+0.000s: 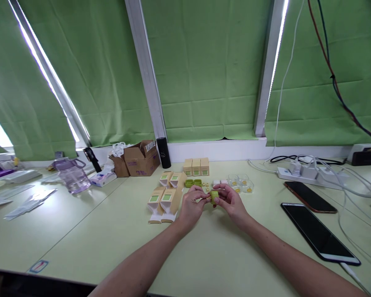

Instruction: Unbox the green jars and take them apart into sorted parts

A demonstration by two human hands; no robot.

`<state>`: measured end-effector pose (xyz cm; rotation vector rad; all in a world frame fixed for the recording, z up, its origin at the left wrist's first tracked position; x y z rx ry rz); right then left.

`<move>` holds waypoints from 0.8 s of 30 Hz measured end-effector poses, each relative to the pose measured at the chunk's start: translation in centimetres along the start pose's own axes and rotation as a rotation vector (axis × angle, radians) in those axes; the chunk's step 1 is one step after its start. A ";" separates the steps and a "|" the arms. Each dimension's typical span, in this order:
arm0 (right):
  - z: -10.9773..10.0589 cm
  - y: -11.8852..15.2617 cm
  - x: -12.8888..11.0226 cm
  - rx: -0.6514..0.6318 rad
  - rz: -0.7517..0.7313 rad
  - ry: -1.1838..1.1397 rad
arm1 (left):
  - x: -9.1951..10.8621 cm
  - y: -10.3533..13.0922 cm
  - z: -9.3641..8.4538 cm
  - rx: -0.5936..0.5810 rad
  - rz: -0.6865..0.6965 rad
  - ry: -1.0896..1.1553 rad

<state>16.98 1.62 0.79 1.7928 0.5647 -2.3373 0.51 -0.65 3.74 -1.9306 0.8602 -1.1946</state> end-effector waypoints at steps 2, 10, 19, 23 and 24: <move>0.0 0.0 0.0 -0.004 0.004 0.002 | 0.0 0.0 0.0 0.000 0.018 -0.005; 0.0 -0.1 0.1 -0.009 0.006 -0.011 | 0.1 0.0 0.0 -0.022 0.163 -0.080; 0.0 0.0 -0.7 0.029 -0.010 -0.008 | 1.4 -0.3 -0.1 -0.061 0.174 -0.213; 0.1 0.1 -0.9 0.029 -0.026 0.010 | 1.7 -0.2 -0.1 -0.103 0.135 -0.248; 0.1 0.1 -0.9 0.030 -0.030 0.013 | 1.8 -0.2 -0.1 -0.106 0.132 -0.255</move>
Point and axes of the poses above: each hand's wrist, its own y-axis away from the middle knuckle, its own z-axis out of the palm, x = y × z, the point moved 4 cm from there along -y, towards the middle knuckle, and after that the axes turned 11 degrees about z, right-handed, at the moved point
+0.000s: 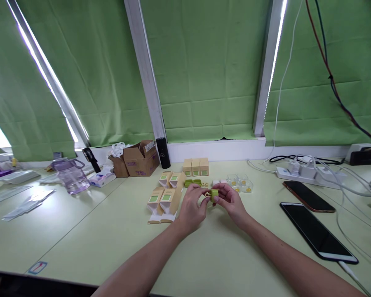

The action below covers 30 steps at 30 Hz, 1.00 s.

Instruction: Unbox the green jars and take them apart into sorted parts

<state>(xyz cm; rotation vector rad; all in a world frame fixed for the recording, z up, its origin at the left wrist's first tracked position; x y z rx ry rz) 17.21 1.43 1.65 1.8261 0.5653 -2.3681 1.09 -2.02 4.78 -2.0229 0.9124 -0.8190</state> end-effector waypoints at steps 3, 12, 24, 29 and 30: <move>0.0 0.0 -0.2 0.010 -0.017 0.006 | 0.1 0.0 -0.2 0.012 0.016 -0.034; 0.3 0.2 -0.2 0.008 -0.011 0.008 | -0.5 0.5 0.4 0.019 0.054 -0.054; 0.3 0.0 0.5 0.010 -0.005 0.056 | -0.1 0.6 0.5 0.027 0.029 -0.075; 0.4 0.0 0.7 0.013 -0.002 0.059 | 0.1 0.6 0.4 0.020 0.055 -0.103; 0.4 0.0 0.7 0.012 -0.001 0.059 | 0.2 0.6 0.4 0.017 0.063 -0.109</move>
Point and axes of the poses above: each hand's wrist, its own y-axis away from the middle knuckle, its own z-axis out of the palm, x = y × z, the point moved 4 cm from there along -y, towards the middle knuckle, and after that the axes turned 11 degrees about z, right-handed, at the moved point
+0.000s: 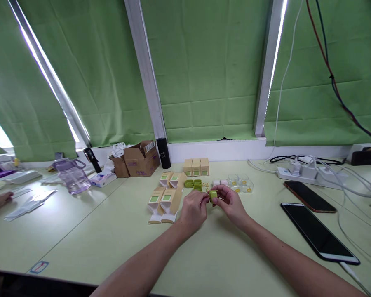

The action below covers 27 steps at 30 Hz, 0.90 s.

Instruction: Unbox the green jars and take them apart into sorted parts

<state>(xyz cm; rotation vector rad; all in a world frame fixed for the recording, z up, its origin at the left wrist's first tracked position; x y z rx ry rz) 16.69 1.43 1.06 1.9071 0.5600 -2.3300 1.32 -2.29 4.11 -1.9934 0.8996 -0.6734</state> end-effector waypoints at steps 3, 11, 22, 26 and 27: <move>0.0 0.0 0.1 -0.005 -0.001 0.005 | 0.0 0.0 0.1 -0.013 0.022 -0.019; 0.0 0.0 -0.1 0.008 0.005 0.002 | 0.1 0.1 0.2 0.032 -0.017 0.012; -0.6 0.6 -1.8 0.159 -0.176 0.432 | -0.4 -0.8 -0.7 0.031 -0.155 0.155; -0.4 1.0 -2.3 0.178 -0.332 0.548 | -0.6 -1.0 -0.5 -0.002 -0.159 0.218; -0.3 1.1 -2.4 0.163 -0.372 0.580 | -0.6 -1.0 -0.4 -0.011 -0.151 0.233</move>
Point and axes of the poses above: each hand's wrist, its own y-axis away from the middle knuckle, its own z-axis out of the palm, x = y × z, the point moved 4 cm from there along -y, towards the middle knuckle, and after that the axes turned 11 degrees about z, right-handed, at the moved point
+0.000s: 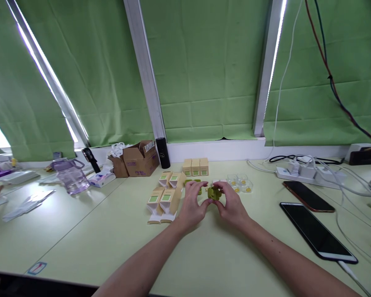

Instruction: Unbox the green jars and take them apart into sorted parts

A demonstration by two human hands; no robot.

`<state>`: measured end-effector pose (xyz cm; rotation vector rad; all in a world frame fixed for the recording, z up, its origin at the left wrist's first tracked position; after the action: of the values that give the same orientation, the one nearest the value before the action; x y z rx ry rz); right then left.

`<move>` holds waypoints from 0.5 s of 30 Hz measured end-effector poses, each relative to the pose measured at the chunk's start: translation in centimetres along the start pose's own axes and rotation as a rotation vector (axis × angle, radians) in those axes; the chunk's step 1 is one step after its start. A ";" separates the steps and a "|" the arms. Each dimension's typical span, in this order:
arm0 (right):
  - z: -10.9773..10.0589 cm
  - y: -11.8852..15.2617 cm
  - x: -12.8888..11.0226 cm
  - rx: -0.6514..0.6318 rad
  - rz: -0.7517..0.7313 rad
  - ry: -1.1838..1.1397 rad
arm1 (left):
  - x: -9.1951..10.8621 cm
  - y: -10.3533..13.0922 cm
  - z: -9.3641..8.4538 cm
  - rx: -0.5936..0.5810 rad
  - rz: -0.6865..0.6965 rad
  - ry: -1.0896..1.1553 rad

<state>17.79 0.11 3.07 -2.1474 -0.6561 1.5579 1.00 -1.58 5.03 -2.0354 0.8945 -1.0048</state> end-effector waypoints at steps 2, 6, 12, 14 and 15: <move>0.1 0.2 -0.3 -0.021 -0.083 0.072 | -0.2 0.1 0.2 -0.024 0.010 0.030; 0.2 0.4 -0.5 -0.019 -0.190 0.215 | -0.7 0.3 0.4 -0.059 -0.002 0.074; 0.2 0.5 -0.5 0.000 -0.255 0.286 | -0.8 0.0 0.3 -0.045 -0.009 0.089; 0.2 0.5 -0.6 -0.005 -0.265 0.287 | -0.8 -0.1 0.3 -0.036 -0.019 0.095; 0.2 0.6 -0.6 -0.008 -0.270 0.285 | -0.8 -0.1 0.2 -0.032 -0.027 0.097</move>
<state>17.50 -0.68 3.14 -2.1268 -0.8142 1.0868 0.87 -0.79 4.72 -2.0453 0.9411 -1.1187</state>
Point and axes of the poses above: each hand's wrist, its own y-axis away from the middle knuckle, its own z-axis out of the palm, x = y × z, the point moved 4 cm from there along -y, towards the middle knuckle, and after that the axes turned 11 degrees about z, right-handed, at the moved point
